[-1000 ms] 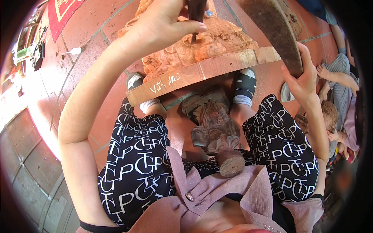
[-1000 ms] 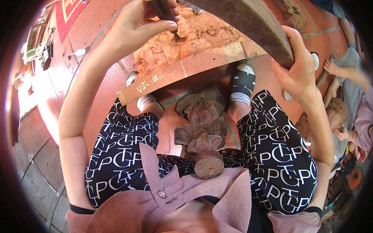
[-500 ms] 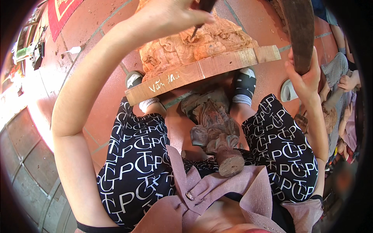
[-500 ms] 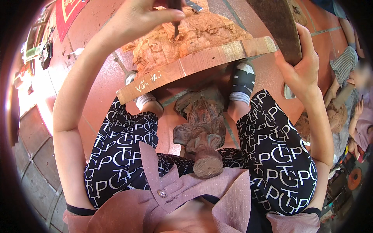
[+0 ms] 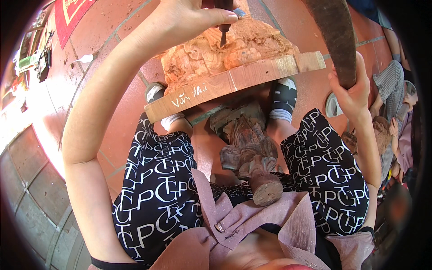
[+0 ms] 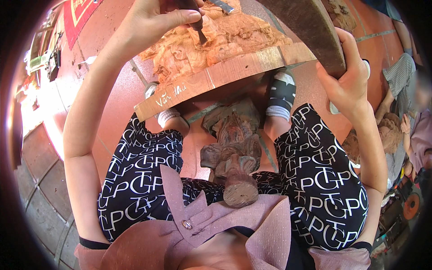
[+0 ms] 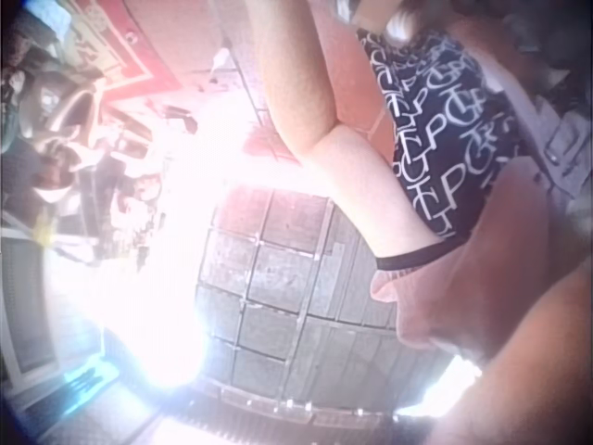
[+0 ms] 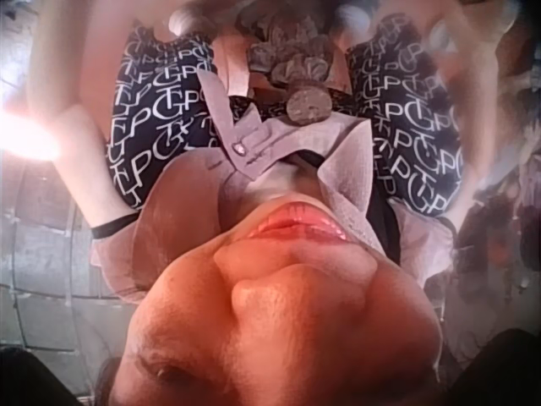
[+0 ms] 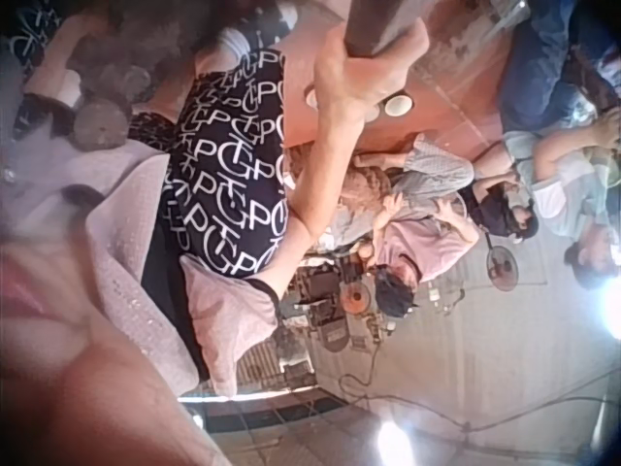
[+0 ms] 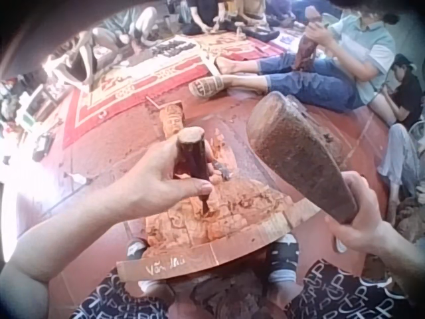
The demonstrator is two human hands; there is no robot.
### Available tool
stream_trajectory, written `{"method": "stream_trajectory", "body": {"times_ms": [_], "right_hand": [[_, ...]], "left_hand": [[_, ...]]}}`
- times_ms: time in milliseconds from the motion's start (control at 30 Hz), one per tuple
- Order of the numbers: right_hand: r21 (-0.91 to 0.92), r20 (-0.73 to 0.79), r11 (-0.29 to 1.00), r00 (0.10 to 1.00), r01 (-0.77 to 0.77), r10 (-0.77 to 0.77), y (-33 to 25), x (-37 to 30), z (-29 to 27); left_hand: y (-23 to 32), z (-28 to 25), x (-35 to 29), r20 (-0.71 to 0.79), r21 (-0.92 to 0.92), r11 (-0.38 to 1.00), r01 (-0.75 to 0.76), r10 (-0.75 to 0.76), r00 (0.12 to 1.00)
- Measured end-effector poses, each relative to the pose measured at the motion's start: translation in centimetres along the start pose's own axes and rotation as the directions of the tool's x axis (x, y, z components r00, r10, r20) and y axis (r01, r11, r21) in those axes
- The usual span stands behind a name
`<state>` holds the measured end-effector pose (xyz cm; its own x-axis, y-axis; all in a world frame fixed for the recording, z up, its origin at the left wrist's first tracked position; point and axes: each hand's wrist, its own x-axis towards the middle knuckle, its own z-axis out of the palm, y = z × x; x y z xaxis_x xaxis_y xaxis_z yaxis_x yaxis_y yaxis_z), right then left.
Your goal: The person carves a wooden sculpture using a chisel and mallet. They repeatedly strike the chisel to shape the wood, focusing on refining the surface details.
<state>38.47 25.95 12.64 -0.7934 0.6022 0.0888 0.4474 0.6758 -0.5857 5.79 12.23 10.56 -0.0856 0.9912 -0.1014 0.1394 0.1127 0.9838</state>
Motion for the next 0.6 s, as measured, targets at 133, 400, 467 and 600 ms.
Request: {"method": "stream_trajectory", "body": {"times_ms": [133, 400, 467, 600], "right_hand": [[-0.017, -0.017, 0.999, 0.999, 0.044, -0.044, -0.2, 0.2, 0.1], [0.201, -0.049, 0.979, 0.998, -0.04, 0.05, 1.6, -0.5, 0.0], [0.161, -0.061, 0.987, 0.998, 0.0, 0.01, 1.6, 0.0, 0.1], [-0.151, -0.051, 0.987, 0.996, 0.061, -0.069, 0.7, 1.6, 0.1]], "left_hand": [[0.2, 0.0, 0.0, 0.035, 0.098, 0.995, -0.018, 0.015, 0.999], [0.9, 0.9, 1.4, 0.172, 0.55, 0.797, -0.249, 0.184, 0.968], [1.9, 0.9, 1.8, 0.143, 0.573, 0.804, -0.157, 0.09, 0.986], [1.6, 0.2, 3.2, 0.11, 0.514, 0.856, -0.061, 0.005, 0.994]]}}
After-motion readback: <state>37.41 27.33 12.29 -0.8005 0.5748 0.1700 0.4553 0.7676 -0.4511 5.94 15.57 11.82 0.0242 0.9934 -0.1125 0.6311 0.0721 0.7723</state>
